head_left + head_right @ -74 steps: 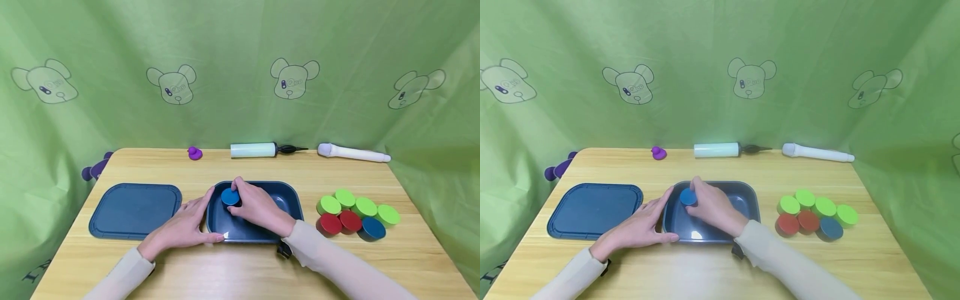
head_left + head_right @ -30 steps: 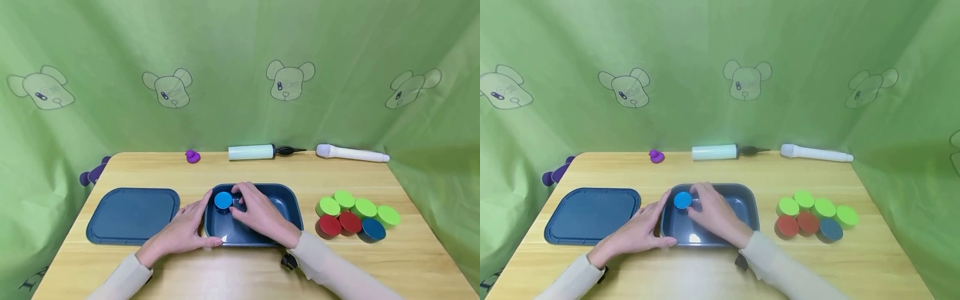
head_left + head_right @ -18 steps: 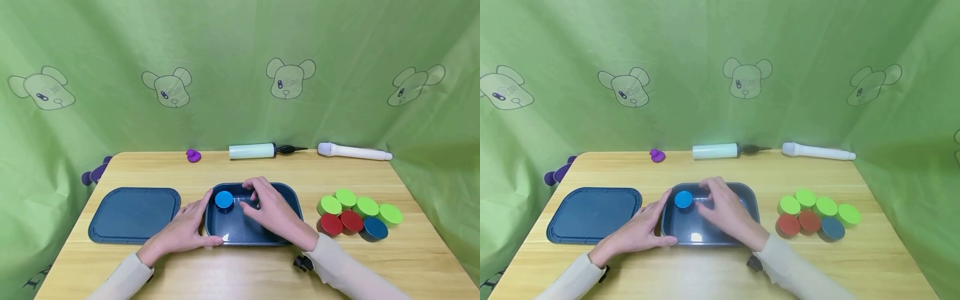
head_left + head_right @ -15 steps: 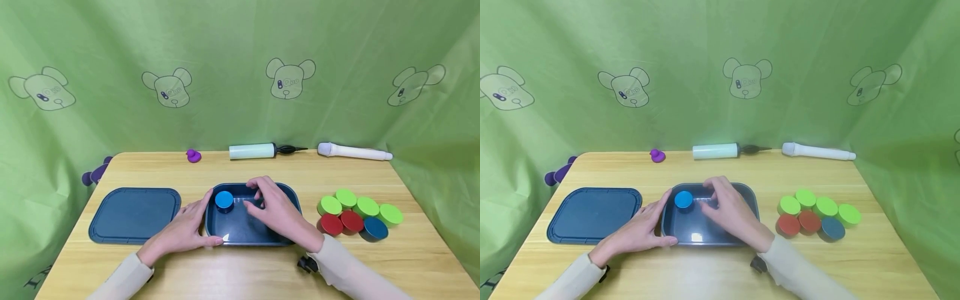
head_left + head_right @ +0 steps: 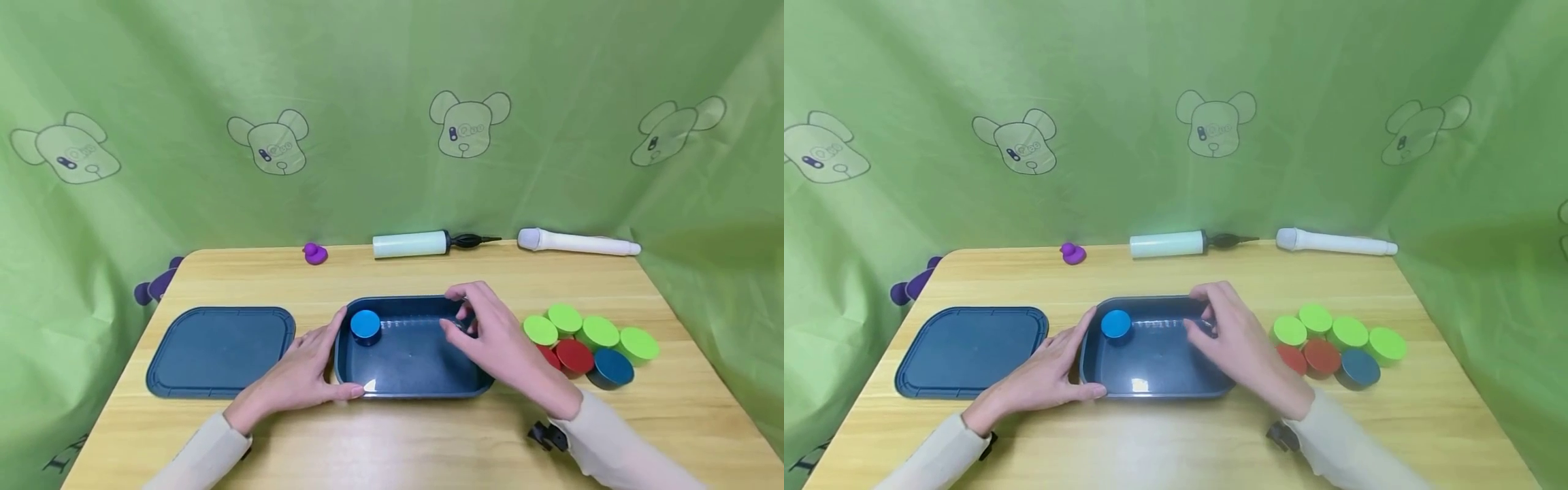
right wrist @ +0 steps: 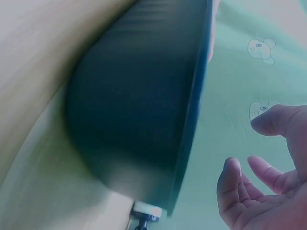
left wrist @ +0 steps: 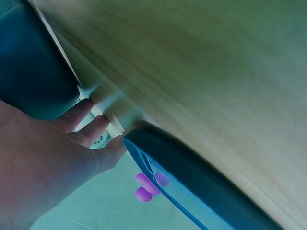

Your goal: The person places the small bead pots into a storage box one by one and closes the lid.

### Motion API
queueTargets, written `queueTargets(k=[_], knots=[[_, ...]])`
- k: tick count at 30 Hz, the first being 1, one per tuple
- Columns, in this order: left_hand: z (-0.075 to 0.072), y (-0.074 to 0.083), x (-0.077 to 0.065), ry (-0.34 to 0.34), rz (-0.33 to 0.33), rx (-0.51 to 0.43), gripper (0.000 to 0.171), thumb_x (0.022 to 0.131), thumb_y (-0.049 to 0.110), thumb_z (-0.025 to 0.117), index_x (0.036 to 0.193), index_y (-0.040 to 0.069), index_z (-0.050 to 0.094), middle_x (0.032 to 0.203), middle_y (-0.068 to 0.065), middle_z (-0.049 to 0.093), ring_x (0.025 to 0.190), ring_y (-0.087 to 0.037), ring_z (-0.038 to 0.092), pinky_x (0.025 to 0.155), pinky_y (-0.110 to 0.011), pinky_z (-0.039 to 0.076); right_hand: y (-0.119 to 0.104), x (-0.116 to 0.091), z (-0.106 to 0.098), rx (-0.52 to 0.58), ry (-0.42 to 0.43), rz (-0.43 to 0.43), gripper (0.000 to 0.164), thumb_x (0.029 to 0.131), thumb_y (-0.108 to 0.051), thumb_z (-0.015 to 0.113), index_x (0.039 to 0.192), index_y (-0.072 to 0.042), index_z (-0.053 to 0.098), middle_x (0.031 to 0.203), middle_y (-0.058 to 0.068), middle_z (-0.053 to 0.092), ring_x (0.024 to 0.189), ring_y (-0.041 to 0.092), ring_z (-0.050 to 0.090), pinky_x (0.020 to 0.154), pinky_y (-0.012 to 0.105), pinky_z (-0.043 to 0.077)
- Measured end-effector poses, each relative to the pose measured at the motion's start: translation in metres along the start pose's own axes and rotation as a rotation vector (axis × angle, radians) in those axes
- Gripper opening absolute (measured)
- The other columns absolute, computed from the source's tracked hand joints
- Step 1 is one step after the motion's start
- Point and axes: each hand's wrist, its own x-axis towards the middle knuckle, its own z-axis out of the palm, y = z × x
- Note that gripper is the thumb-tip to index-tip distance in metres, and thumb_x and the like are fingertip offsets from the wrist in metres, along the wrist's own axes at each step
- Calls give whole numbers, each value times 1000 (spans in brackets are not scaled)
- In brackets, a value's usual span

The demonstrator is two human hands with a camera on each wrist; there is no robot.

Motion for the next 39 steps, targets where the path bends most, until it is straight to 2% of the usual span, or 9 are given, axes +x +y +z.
queueTargets(k=[8,14,20,25,32,39], knots=[[0,-2,0,3,2,2,129,88,79,75,178,24,1,175,-13,32,157,-45,33,121,-76,20,10,-9,-21,2,0,27,36,102,-19,79,134,-12,63,119,3,62,94,21,63,74,33,58],[0,-2,0,4,-4,-3,128,88,78,76,178,28,-1,175,-12,32,157,-45,34,121,-76,20,16,-19,-35,-26,15,61,39,104,-23,77,138,-10,62,124,6,62,98,21,64,76,30,57],[2,-2,0,-10,-13,-9,129,88,80,74,177,29,-3,177,-10,30,158,-42,32,122,-74,20,25,-33,-49,-57,55,62,41,103,-19,79,138,-8,62,121,6,62,96,20,63,75,30,58],[2,-1,2,-15,-19,-7,130,87,82,74,177,30,-4,177,-8,29,159,-39,31,123,-73,19,35,-44,-63,-66,83,90,46,101,-17,81,140,-8,60,120,7,61,94,21,63,74,23,55],[0,1,1,-17,-12,-10,129,88,79,75,177,29,-2,176,-11,30,158,-42,32,121,-75,19,49,-58,-76,-94,132,100,48,97,-13,84,139,-9,61,116,3,59,82,13,63,69,16,50],[0,1,0,-17,-13,-12,127,89,78,75,178,27,-1,176,-11,31,158,-43,32,121,-75,19,60,-72,-91,-102,150,131,48,98,-12,83,140,-8,60,118,6,59,79,10,64,69,13,49]])
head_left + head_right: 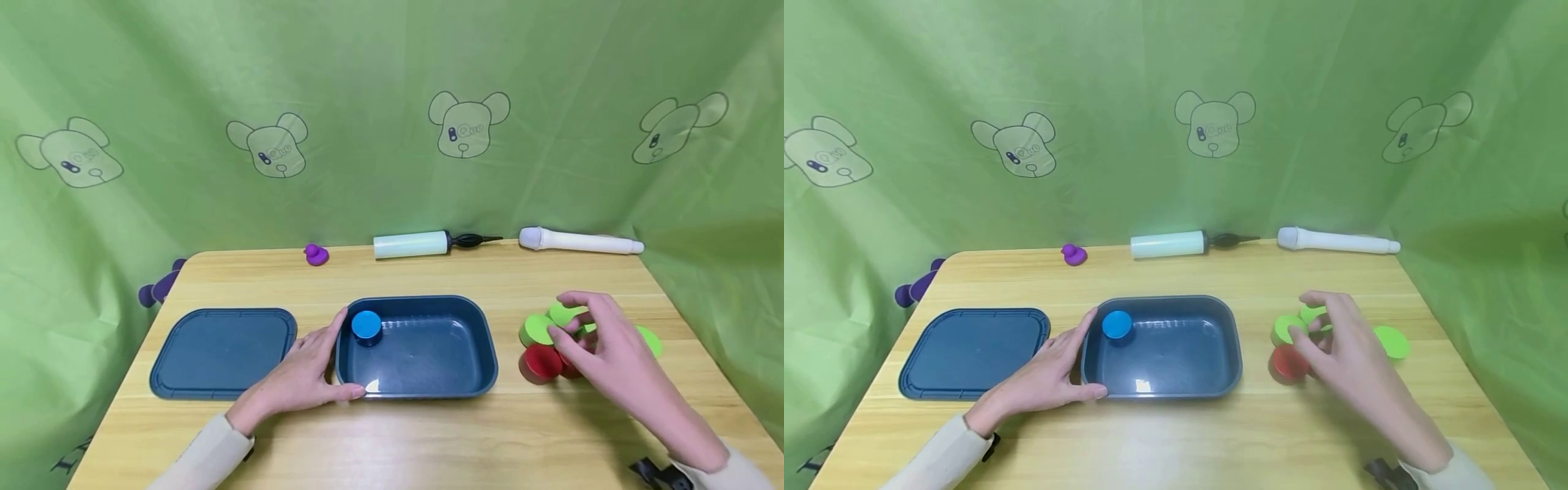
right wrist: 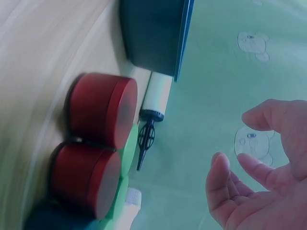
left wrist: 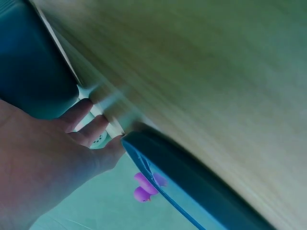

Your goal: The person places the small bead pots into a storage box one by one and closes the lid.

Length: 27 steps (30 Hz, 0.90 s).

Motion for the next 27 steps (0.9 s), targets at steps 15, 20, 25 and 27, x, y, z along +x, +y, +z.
queueTargets(k=[15,20,25,27], knots=[[-1,1,1,-3,-10,-1,128,88,80,75,177,30,-2,177,-9,30,158,-43,31,122,-75,19,33,-21,-27,-53,6,109,49,101,-17,81,143,-4,59,120,11,57,81,-1,58,67,12,47],[-1,0,1,-5,-14,8,128,87,81,74,177,32,-4,177,-8,29,159,-42,31,122,-74,18,46,-30,-30,-38,29,108,49,99,-13,83,141,0,61,114,10,57,79,0,58,64,13,47],[0,0,1,-7,-13,7,128,88,81,74,177,33,-4,177,-9,30,158,-43,31,122,-75,18,56,-39,-31,-39,46,107,48,98,-10,83,139,3,61,118,14,59,85,-3,53,66,10,46],[0,0,1,-7,-12,4,128,88,80,74,177,32,-4,176,-10,31,158,-44,32,122,-75,18,61,-43,-31,-44,42,100,48,97,-8,83,139,3,62,122,18,59,85,-5,53,66,9,46]])
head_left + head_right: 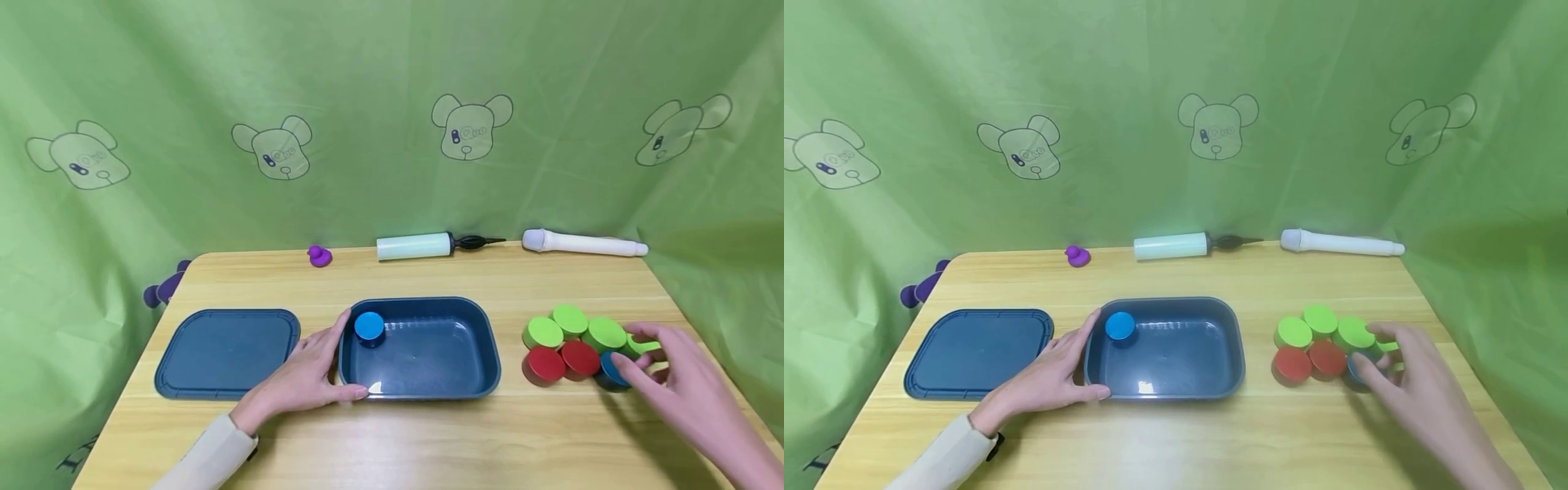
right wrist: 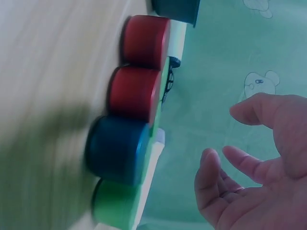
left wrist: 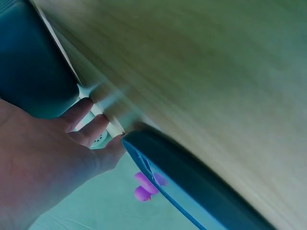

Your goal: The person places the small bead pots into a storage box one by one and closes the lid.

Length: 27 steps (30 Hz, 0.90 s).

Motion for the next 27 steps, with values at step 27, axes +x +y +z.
queueTargets(k=[27], knots=[[0,-1,0,6,4,-9,126,89,78,75,177,31,-2,177,-9,30,158,-43,31,120,-77,18,29,-18,18,-221,-180,148,64,101,-25,83,148,5,53,113,30,47,95,39,52,60,31,42]])
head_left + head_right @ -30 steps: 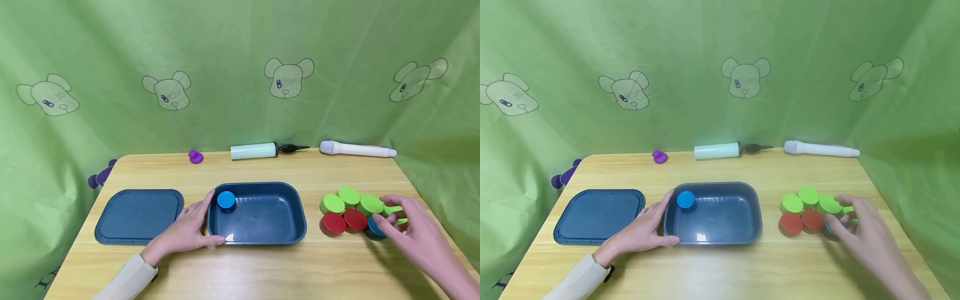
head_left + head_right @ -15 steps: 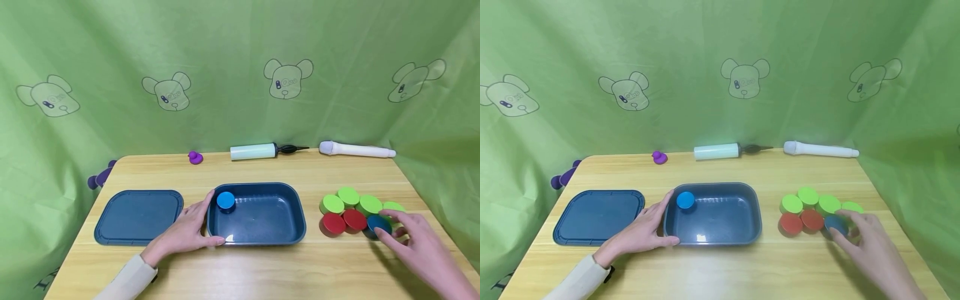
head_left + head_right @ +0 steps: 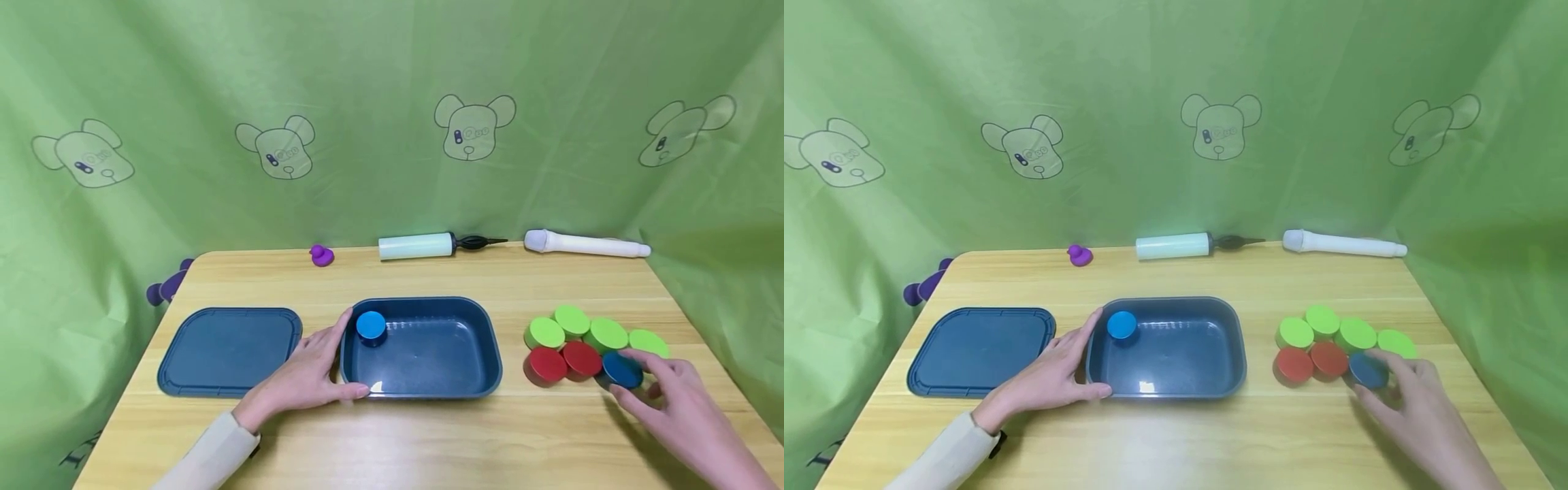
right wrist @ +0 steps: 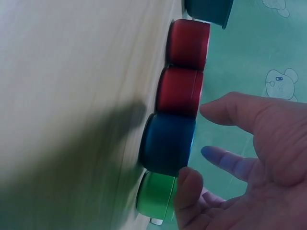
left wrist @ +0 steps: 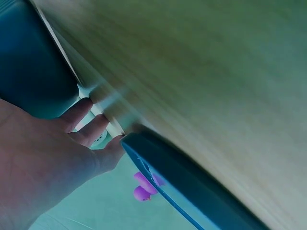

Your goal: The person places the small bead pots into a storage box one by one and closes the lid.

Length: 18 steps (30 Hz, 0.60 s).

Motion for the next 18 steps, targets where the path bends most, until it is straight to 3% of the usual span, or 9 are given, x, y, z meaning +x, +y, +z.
queueTargets(k=[13,15,18], knots=[[2,0,0,4,-7,7,127,89,78,75,177,31,-3,176,-10,30,158,-45,31,122,-75,17,10,-1,6,21,-37,21,68,99,-25,85,147,7,50,114,31,47,98,42,49,65,49,52],[2,1,0,5,-6,7,127,89,78,75,177,31,-2,176,-10,31,158,-45,32,122,-76,17,11,0,6,31,-39,18,68,98,-24,86,146,8,50,116,32,47,97,41,50,66,47,52],[3,1,0,6,-3,8,126,89,78,76,177,31,-2,176,-11,31,157,-46,32,121,-76,18,12,-1,6,49,-25,1,68,97,-20,87,145,9,51,117,32,48,95,39,54,66,35,50]])
